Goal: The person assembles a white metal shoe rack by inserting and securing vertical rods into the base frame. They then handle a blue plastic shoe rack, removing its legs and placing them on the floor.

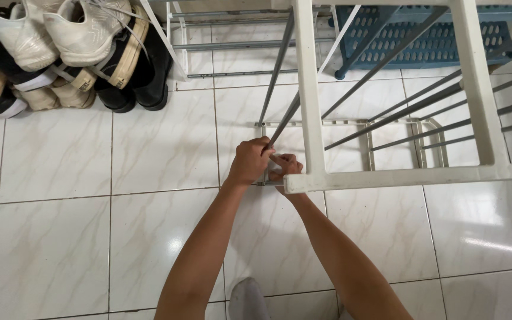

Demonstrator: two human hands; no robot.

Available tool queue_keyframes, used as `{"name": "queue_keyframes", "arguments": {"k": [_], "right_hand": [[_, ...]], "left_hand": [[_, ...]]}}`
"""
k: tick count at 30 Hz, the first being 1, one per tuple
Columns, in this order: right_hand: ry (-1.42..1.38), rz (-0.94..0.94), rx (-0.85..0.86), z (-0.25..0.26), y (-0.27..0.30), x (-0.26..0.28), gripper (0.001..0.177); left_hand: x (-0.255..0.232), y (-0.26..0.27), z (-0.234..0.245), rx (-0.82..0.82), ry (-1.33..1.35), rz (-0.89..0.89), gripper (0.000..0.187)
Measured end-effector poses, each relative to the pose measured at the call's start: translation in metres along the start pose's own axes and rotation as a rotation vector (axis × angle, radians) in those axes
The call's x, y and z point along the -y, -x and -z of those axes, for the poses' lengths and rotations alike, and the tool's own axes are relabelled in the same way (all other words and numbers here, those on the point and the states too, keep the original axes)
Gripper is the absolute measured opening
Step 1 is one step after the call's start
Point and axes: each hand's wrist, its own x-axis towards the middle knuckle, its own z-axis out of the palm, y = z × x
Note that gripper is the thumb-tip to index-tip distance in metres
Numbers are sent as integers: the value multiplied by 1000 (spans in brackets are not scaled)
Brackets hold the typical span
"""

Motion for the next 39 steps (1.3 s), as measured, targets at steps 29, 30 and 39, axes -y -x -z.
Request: {"name": "queue_keyframes", "arguments": {"k": [29, 30, 39], "right_hand": [[304, 82, -22, 29, -8, 73, 55], [294, 73, -12, 29, -8, 72, 55], [276, 50, 49, 29, -11, 71, 60]], "left_hand": [[55, 3, -21, -129, -122, 228, 18], [54, 2, -21, -118, -123, 238, 18], [43, 2, -12, -53, -123, 257, 16]]}}
